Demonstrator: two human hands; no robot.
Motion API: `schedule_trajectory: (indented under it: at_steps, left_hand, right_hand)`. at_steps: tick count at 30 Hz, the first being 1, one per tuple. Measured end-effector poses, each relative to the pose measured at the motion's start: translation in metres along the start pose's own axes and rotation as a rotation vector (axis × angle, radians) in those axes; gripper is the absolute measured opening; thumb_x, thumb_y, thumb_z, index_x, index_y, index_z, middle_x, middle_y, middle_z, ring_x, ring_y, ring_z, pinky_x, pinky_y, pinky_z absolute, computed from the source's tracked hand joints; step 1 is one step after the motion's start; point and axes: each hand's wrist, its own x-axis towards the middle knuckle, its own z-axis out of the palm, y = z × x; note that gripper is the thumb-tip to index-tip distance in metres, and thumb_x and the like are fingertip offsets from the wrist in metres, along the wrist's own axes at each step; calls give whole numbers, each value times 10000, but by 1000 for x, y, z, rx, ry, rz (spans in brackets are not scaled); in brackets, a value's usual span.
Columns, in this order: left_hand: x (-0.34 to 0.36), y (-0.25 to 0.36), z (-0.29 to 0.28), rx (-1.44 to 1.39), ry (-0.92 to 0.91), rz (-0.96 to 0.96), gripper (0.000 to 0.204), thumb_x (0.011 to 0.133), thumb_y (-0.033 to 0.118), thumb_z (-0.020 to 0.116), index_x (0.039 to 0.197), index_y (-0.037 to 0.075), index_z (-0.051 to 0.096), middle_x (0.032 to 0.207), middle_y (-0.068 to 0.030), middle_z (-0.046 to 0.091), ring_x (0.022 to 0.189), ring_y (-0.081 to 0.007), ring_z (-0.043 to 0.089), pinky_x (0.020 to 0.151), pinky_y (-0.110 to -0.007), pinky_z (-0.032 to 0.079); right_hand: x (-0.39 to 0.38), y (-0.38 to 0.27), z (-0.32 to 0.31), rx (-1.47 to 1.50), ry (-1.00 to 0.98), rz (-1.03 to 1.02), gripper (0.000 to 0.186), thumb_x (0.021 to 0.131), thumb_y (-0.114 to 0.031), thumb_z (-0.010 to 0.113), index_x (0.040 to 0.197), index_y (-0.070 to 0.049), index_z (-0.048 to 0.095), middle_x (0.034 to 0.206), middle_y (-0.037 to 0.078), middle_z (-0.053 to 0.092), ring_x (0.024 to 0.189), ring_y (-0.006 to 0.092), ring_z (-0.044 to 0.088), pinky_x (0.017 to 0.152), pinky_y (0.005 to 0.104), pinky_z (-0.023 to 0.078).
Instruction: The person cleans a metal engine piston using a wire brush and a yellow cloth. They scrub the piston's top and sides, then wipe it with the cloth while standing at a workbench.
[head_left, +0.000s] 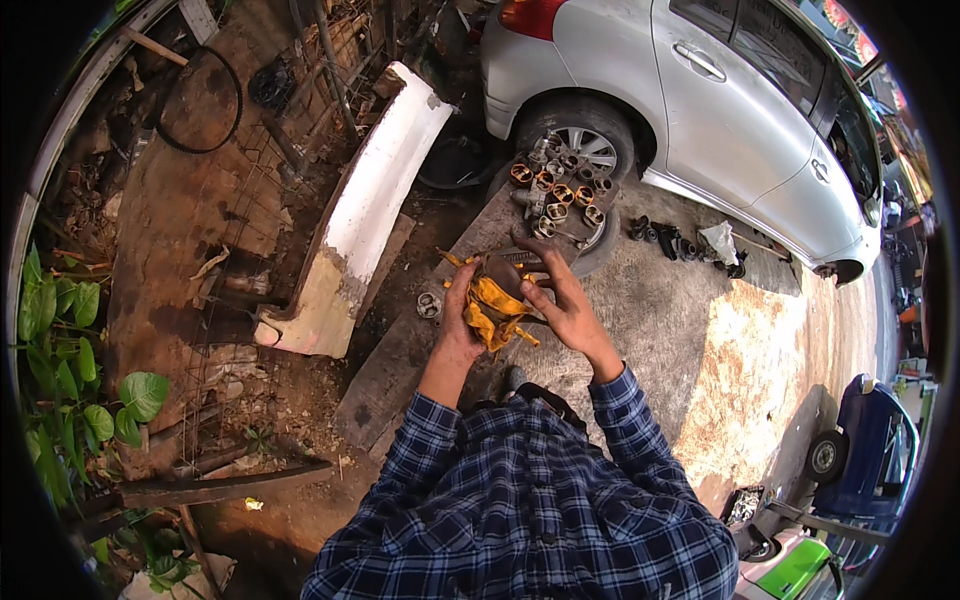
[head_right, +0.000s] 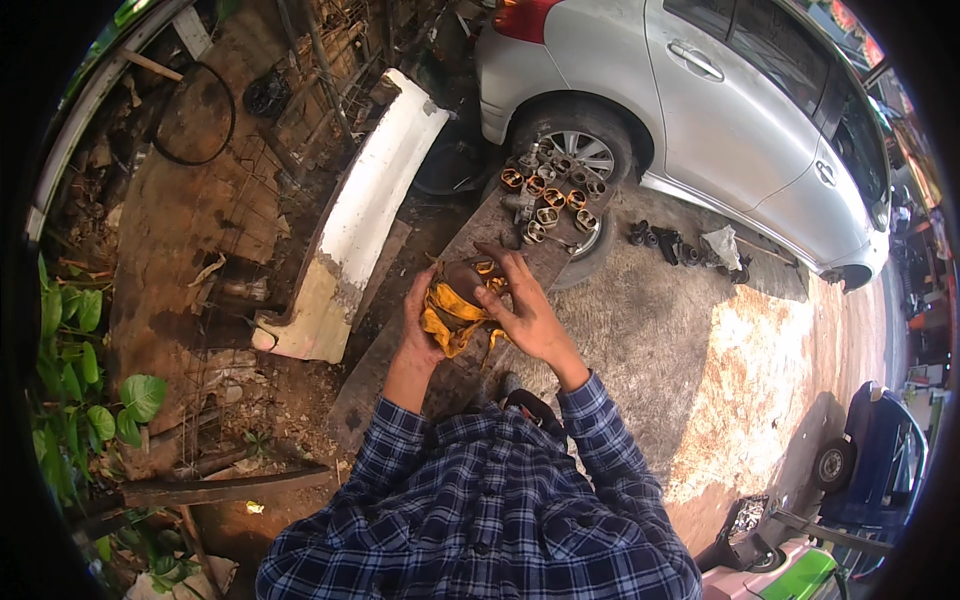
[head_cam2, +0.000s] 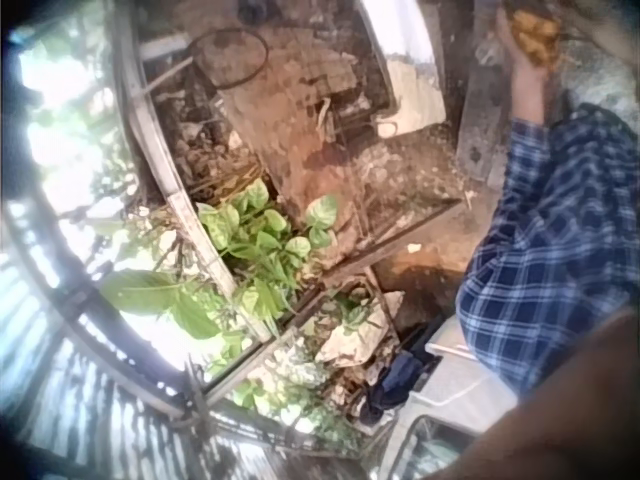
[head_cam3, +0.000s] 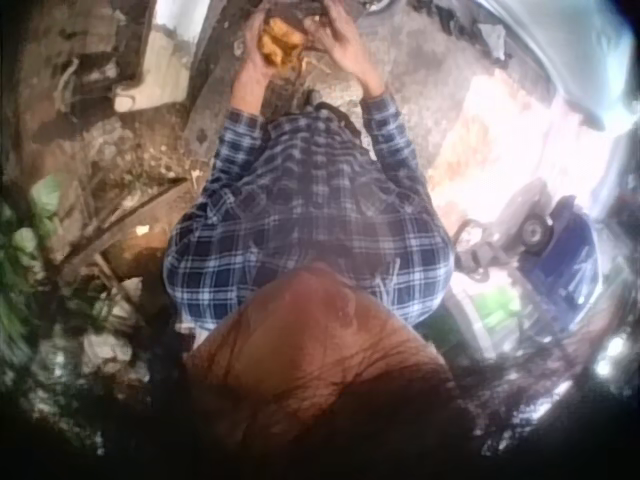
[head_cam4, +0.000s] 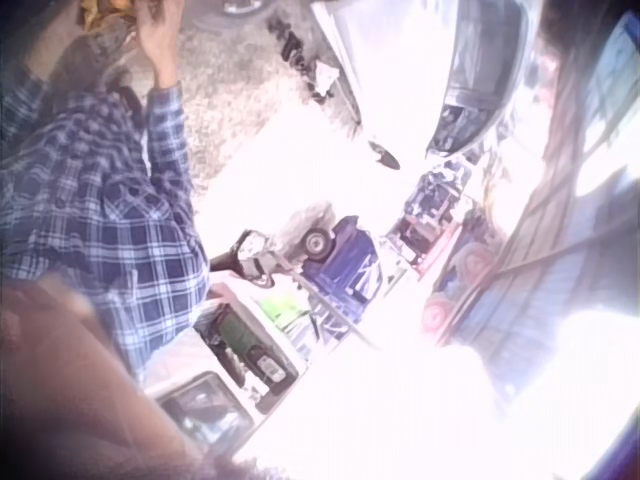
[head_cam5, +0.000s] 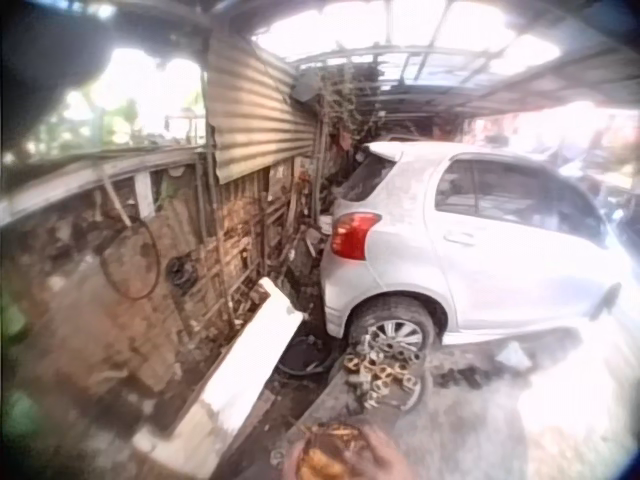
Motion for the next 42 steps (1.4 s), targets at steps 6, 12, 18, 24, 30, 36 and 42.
schedule_trajectory:
  at_steps: [6,12,18,24,30,36,42]
  left_hand:
    - [14,4,-2,399,-4,11,663,1013,550,487,1387,6,437,1209,-143,627,1061,-250,670,870,-351,576]
    - [22,7,-7,1204,201,176,899,965,739,351,1346,-75,332,1170,-331,573,1095,-436,623,864,-474,507]
    - [17,8,-4,1156,198,495,705,1013,633,381,1306,-5,440,1261,-304,503,1150,-426,554,919,-455,468]
    - [-5,0,-2,1454,-85,810,442,1016,392,536,1377,137,530,1359,-206,468,1260,-385,463,975,-501,444]
    - [5,2,1,1810,-51,1081,386,1023,277,498,1376,143,579,1372,-153,541,1262,-394,485,1053,-574,373]
    - [1,13,26,1804,-20,1178,388,1025,245,453,1308,18,592,1303,-190,589,1245,-380,532,1056,-572,369]
    - [-3,32,56,1868,-16,1236,325,1022,223,456,1137,-5,656,1166,-189,645,1169,-371,572,1005,-549,401]
  right_hand:
    - [-8,27,18,-12,-53,199,830,1014,-541,490,1513,87,280,1510,327,376,1421,418,363,1163,439,320]
    - [-8,58,69,549,178,393,860,1028,-480,510,1570,57,113,1633,248,157,1518,332,183,1212,406,225]
    - [6,71,100,1081,441,509,551,1093,-432,338,1487,-47,344,1494,135,424,1336,261,476,1126,414,398]
    - [14,60,92,1365,425,601,545,1097,-473,245,1425,-76,422,1354,119,541,1263,256,538,1071,407,483]
    - [18,36,89,1271,326,536,507,1098,-435,304,1457,-89,391,1399,123,493,1266,250,538,1077,402,487]
    - [25,32,71,1116,240,348,561,1088,-404,374,1523,-60,288,1483,142,431,1338,248,483,1114,367,442]
    - [24,31,56,919,184,241,718,1070,-396,407,1583,-6,90,1588,193,277,1447,287,346,1175,377,345]
